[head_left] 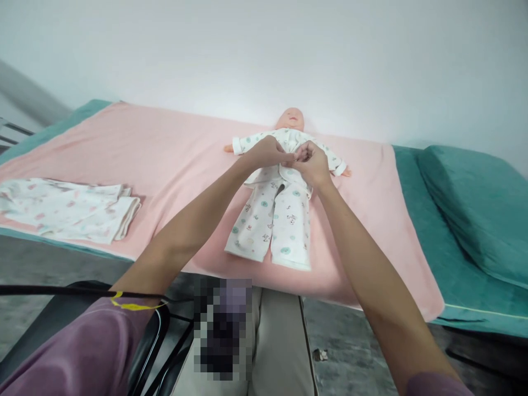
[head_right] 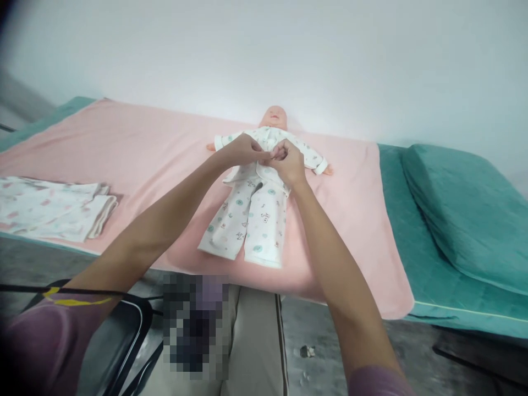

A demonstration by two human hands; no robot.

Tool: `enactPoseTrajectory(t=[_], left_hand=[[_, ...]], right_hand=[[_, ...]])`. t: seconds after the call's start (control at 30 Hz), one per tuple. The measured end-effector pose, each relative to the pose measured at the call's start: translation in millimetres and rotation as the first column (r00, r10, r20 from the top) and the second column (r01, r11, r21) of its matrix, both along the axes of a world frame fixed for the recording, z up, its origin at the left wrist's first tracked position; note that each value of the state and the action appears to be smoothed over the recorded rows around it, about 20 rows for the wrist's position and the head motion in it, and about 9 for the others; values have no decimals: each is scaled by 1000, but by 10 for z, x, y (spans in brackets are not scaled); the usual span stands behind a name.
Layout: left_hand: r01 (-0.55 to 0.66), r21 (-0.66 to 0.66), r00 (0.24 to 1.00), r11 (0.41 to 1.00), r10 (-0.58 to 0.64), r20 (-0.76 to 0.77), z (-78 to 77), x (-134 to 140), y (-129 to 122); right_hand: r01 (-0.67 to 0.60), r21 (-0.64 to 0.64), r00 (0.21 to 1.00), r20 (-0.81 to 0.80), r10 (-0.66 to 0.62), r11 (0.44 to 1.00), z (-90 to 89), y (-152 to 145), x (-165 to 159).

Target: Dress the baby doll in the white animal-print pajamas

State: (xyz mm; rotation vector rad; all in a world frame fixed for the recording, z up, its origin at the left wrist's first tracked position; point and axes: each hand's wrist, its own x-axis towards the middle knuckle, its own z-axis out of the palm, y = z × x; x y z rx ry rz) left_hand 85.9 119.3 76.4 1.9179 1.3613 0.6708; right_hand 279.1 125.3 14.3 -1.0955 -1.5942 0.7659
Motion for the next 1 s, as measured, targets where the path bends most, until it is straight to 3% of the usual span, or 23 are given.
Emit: enactPoseTrajectory(t=[0.13, 0.3, 0.63, 1.0], left_hand=[[81, -29, 997, 996, -81, -17, 35, -32, 61], [141, -88, 989, 986, -144, -37, 38, -96, 149], [140, -160, 990, 977, -140, 11, 11, -202, 220], [161, -138, 987, 977, -162, 7, 22, -203, 157]], right_hand=[[-146, -79, 988, 29, 149, 986, 93, 87, 133], [-354, -246, 929, 23, 370, 902, 251, 162, 329], [-249, -79, 967, 42, 253, 965, 184, 107, 244], [-230, -71, 973, 5, 231, 971, 85, 63, 332]])
